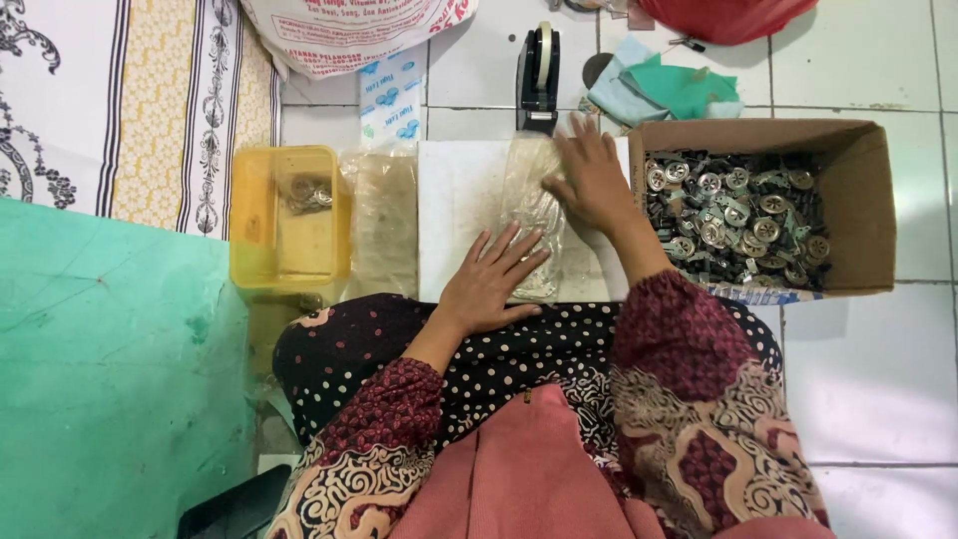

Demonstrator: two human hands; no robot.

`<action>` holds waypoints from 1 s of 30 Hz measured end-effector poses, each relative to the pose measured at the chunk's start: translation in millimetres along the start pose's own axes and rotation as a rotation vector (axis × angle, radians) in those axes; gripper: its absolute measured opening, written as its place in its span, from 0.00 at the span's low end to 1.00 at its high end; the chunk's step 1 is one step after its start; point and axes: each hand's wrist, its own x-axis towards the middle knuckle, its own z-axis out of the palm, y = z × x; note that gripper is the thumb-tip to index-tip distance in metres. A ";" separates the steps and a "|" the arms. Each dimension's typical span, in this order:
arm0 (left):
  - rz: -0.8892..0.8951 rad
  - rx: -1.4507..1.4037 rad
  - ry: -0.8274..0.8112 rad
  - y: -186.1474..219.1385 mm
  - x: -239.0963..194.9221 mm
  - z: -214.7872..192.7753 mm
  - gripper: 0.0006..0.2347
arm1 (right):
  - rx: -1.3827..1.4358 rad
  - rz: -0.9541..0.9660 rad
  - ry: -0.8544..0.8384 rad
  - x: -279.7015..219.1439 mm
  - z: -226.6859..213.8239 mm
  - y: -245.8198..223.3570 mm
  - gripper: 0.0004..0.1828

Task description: Sorting metal derailleur guards from a large box and placing them into small plastic bags for packaging.

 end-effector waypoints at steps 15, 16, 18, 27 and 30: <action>-0.250 -0.075 0.305 -54.8 54.5 9.6 0.16 | 0.521 0.457 0.190 8.6 47.4 5.0 0.19; -0.258 -0.077 0.300 -54.8 56.1 8.8 0.16 | 0.525 0.457 0.181 2.8 29.3 -8.6 0.19; -0.374 -0.223 0.438 -56.6 56.4 6.0 0.25 | 0.725 0.387 0.180 -6.3 -6.8 -38.2 0.27; -0.420 -0.323 0.399 -64.2 55.2 8.6 0.28 | 0.741 0.131 0.271 -45.6 14.8 -27.5 0.09; -0.376 -0.374 0.518 -65.8 56.0 9.2 0.11 | 0.624 0.035 0.259 -57.7 -7.3 -51.2 0.02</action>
